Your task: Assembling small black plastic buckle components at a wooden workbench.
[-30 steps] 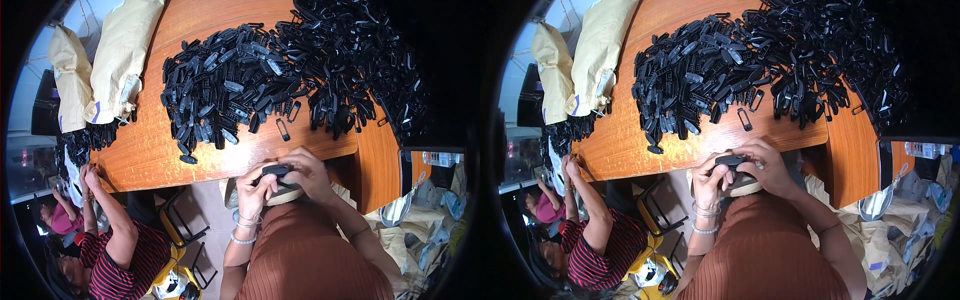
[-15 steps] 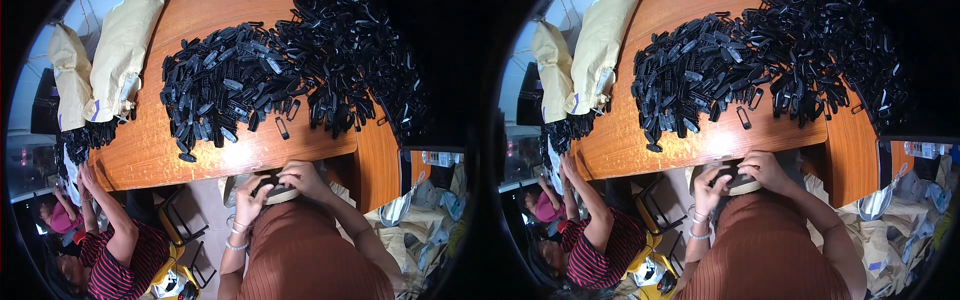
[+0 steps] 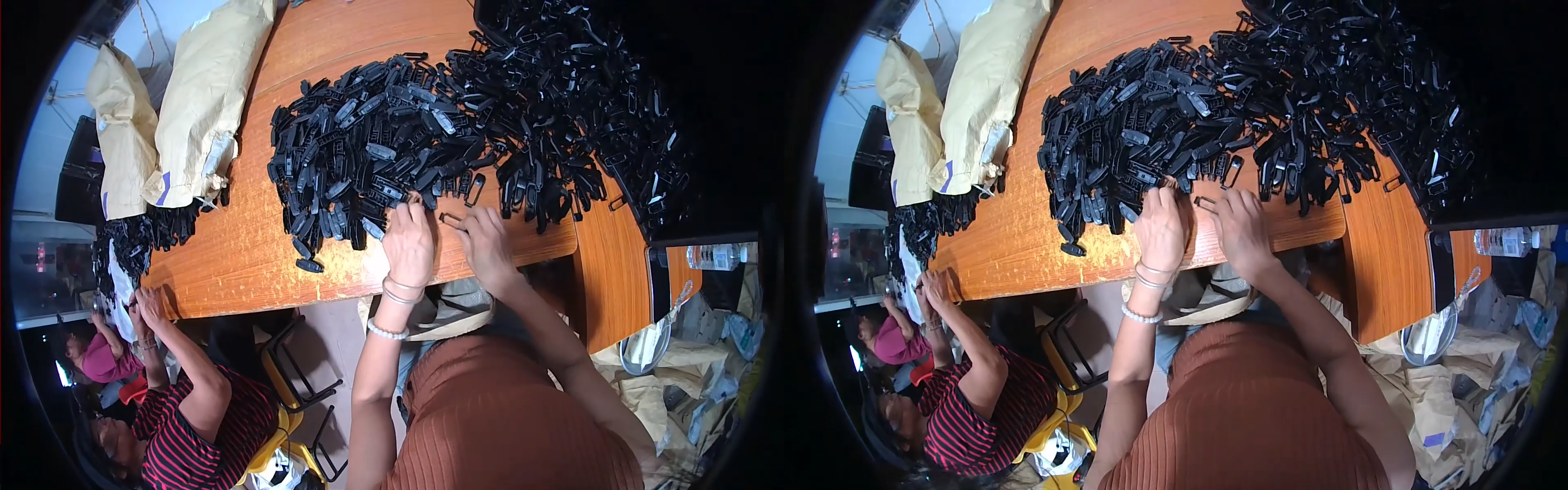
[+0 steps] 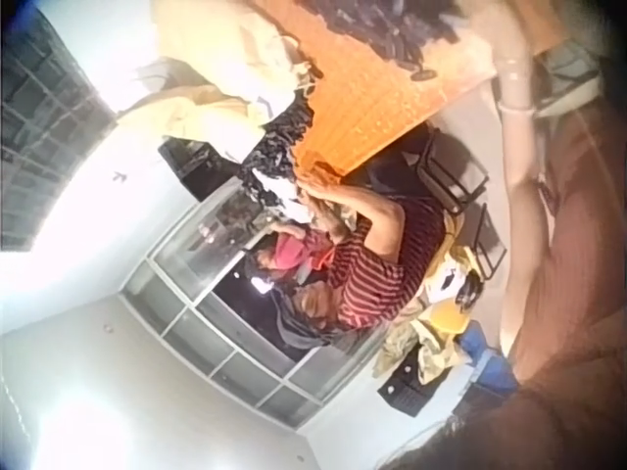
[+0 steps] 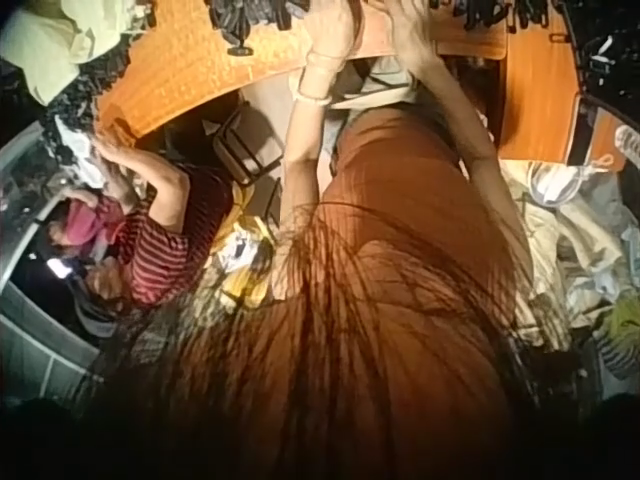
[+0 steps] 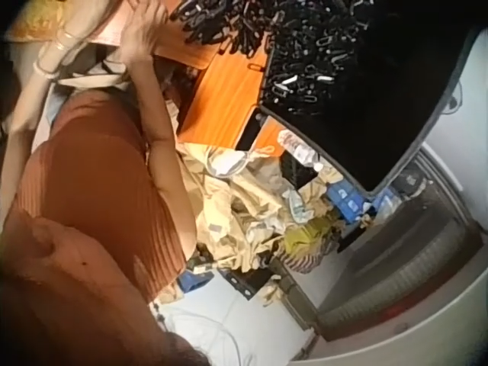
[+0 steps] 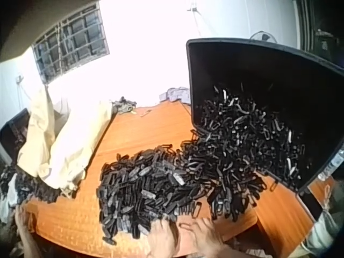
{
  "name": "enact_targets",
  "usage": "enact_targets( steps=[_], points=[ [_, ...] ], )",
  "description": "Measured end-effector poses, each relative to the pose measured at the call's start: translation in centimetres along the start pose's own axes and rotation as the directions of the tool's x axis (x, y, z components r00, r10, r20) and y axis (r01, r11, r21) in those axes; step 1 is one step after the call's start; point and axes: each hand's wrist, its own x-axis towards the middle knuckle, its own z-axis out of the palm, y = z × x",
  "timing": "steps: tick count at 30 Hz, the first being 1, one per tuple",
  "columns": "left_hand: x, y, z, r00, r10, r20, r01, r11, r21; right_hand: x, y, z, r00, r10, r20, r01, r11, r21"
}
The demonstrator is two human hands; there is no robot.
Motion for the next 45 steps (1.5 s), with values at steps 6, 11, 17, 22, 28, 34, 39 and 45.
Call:
enact_targets(
  steps=[6,11,17,22,28,34,39,45],
  points=[
    [-4.0,-1.6,0.3,0.997,0.000,0.072,0.054,0.665,-0.745,-1.3,-2.1,-3.2,0.815,0.496,0.301,-0.527,0.414,0.743],
    [-4.8,1.5,-4.3,0.933,-0.033,0.358,0.319,0.534,-0.783,-1.4,-2.2,-5.7,0.729,0.335,0.596,-0.591,-0.129,0.796],
    [-4.9,2.5,-5.6,0.997,0.023,0.077,0.041,0.673,-0.739,-0.7,-4.0,-7.4,0.808,0.273,0.522,-0.571,0.145,0.808],
    [-5.0,2.3,-5.9,0.998,0.025,0.049,0.020,0.662,-0.750,0.0,-3.7,-8.5,0.948,0.069,0.312,-0.260,0.736,0.626],
    [-4.9,2.7,-6.5,0.996,0.067,0.061,0.005,0.633,-0.774,-1.1,-4.5,-8.3,0.979,-0.071,0.190,-0.016,0.908,0.418],
    [-6.0,4.4,-5.2,0.977,-0.126,0.173,0.213,0.500,-0.839,-1.5,-4.8,-7.3,0.980,0.051,0.193,-0.148,0.838,0.526],
    [-7.1,2.2,-3.7,0.903,-0.087,0.422,0.414,-0.093,-0.905,-3.1,-3.7,-6.1,0.876,0.276,0.396,-0.475,0.349,0.808],
    [-5.7,0.9,-2.6,0.891,0.047,0.451,0.435,-0.371,-0.821,-1.1,-2.3,-5.9,0.890,0.251,0.380,-0.456,0.457,0.764]
  ],
)
